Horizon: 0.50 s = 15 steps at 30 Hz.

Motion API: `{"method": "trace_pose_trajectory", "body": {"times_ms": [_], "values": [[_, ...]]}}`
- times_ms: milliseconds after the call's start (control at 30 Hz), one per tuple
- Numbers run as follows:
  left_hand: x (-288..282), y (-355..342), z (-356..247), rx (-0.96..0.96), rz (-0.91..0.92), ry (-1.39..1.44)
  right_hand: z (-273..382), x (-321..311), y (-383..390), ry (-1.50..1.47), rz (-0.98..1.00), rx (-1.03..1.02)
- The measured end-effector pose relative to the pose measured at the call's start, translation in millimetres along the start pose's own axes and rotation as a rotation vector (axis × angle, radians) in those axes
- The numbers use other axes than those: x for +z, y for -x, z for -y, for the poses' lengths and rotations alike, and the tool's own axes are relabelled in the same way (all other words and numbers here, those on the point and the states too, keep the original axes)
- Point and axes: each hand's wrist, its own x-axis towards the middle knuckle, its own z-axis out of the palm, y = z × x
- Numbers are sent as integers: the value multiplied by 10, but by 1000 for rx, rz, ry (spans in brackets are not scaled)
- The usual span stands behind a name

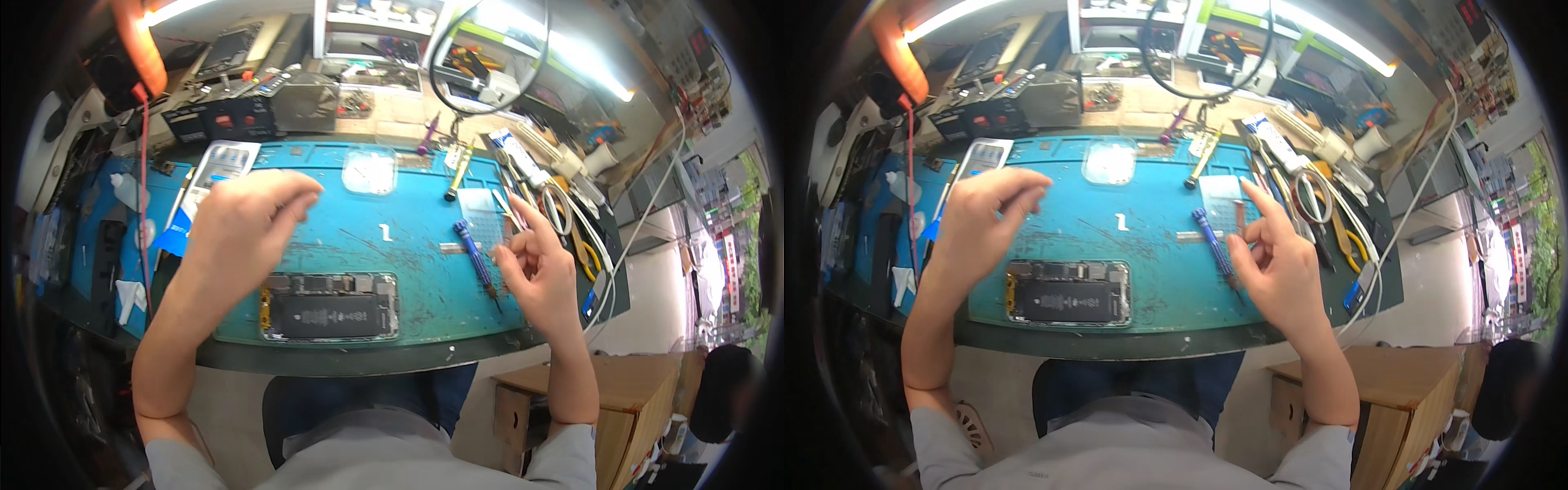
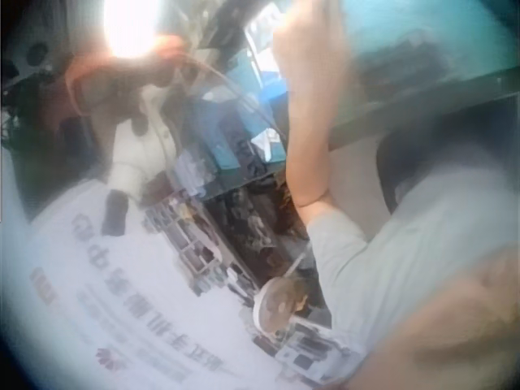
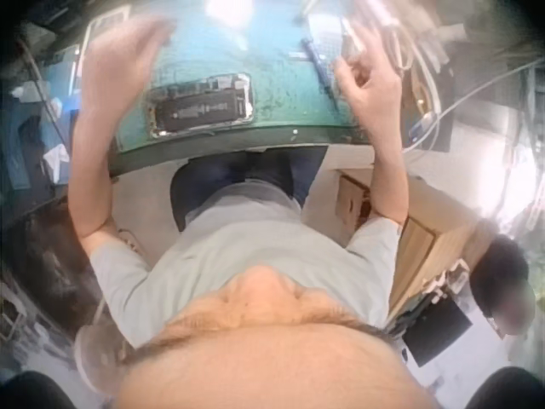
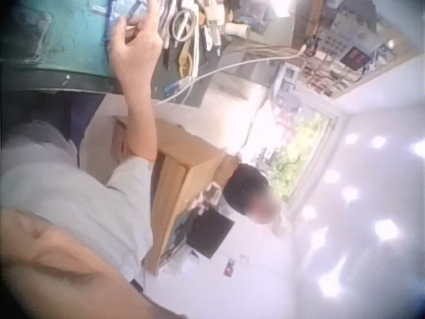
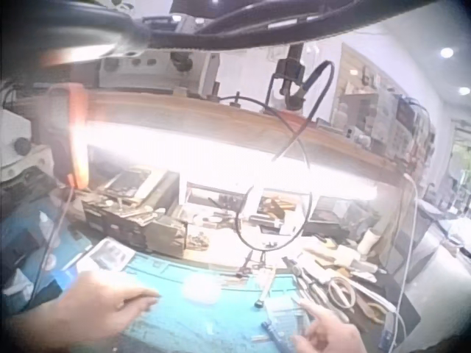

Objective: The person uses a screwdriver and tweezers to remove screws and small components from a disassembled smartphone on a workbench. They place removed parts into a small container and continue unscrewing and extracting internal pieces.

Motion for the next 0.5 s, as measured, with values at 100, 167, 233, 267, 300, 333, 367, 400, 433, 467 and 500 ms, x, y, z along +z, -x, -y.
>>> {"method": "trace_pose_trajectory", "body": {"times_ms": [100, 167, 233, 267, 300, 333, 367, 400, 433, 467, 500], "values": [[-246, -95, 139, -117, -47, -97, 257, 152, -93, -357, -50, -37], [-266, -120, 307, -147, -63, -125, 404, 302, -261, -378, -45, -170], [-154, -118, 474, -33, -54, -192, 591, 463, -460, -272, -10, -257], [-73, -119, 500, -25, -35, -170, 612, 587, -575, -249, 21, -330], [-12, -109, 516, -22, -14, -152, 656, 738, -673, -310, 38, -314], [57, -94, 514, -11, -12, -146, 598, 876, -782, -290, 55, -346], [108, -63, 510, 1, -9, -141, 512, 994, -867, -269, 71, -378], [161, -12, 531, -12, 1, -149, 451, 1069, -901, -268, 68, -362], [175, 20, 531, -6, -4, -143, 400, 1128, -924, -267, 63, -345], [170, 42, 519, 0, -9, -137, 377, 1162, -940, -266, 58, -328], [163, 65, 514, 0, -12, -133, 361, 1182, -947, -283, 47, -316]]}}
